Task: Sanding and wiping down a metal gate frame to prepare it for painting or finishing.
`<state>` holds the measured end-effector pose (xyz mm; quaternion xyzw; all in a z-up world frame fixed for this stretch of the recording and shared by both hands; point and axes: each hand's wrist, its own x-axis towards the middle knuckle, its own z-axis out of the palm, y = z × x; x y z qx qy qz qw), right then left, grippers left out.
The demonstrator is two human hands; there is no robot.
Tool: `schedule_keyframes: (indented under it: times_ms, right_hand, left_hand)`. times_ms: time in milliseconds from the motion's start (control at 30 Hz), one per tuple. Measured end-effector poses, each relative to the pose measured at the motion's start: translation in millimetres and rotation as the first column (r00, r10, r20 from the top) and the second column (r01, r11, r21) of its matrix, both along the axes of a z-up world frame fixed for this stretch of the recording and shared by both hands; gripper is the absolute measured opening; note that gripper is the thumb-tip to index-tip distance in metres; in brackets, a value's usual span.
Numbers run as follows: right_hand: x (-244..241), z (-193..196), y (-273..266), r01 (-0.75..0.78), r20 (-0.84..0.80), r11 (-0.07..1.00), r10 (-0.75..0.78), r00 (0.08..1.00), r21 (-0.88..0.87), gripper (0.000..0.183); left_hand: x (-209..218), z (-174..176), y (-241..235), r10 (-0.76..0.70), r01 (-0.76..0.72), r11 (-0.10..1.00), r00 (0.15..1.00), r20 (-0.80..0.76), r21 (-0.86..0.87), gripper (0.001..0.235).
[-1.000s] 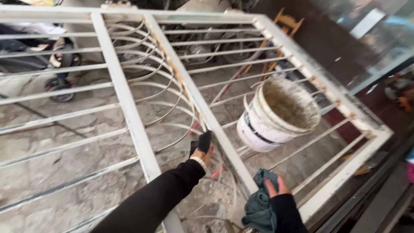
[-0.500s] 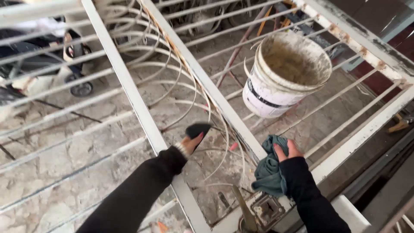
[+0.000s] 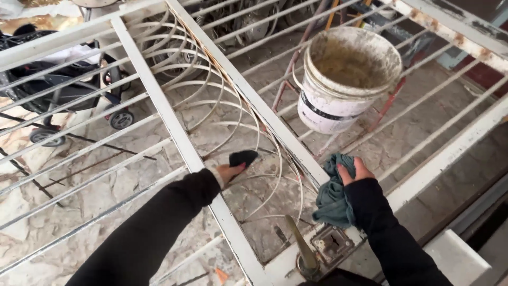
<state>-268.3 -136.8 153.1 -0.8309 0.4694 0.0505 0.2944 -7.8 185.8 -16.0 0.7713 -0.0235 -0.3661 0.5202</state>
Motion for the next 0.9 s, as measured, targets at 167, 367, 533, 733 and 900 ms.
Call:
schedule_keyframes:
  times_ms: [167, 367, 533, 733, 900]
  right_hand:
    - [-2.5, 9.1, 5.0, -0.035, 0.062, 0.999, 0.034, 0.998, 0.02, 0.078]
    - [-5.1, 33.3, 20.4, -0.085, 0.11, 0.996, 0.084, 0.99, 0.005, 0.073]
    - [-7.6, 30.7, 18.0, -0.089, 0.103, 0.996, 0.09, 0.991, -0.02, 0.074]
    - [-10.6, 30.0, 16.5, -0.084, 0.144, 0.996, 0.079, 0.986, 0.03, 0.077]
    - [-7.2, 27.3, 14.6, -0.092, 0.159, 0.996, 0.088, 0.983, 0.016, 0.074]
  left_hand:
    - [-64.1, 160.3, -14.9, -0.067, 0.07, 0.993, 0.997, -0.035, 0.091, 0.085]
    - [-1.4, 10.6, 26.6, -0.112, 0.107, 0.988, 0.993, 0.036, 0.114, 0.082]
    - [6.5, -26.4, 20.5, -0.092, 0.083, 0.993, 0.99, 0.104, 0.083, 0.072]
    - [14.4, -10.7, 8.4, -0.152, 0.136, 0.964, 0.987, 0.057, 0.229, 0.085]
    - [13.6, -5.6, 24.7, -0.078, 0.076, 0.988, 0.997, 0.013, 0.134, 0.083]
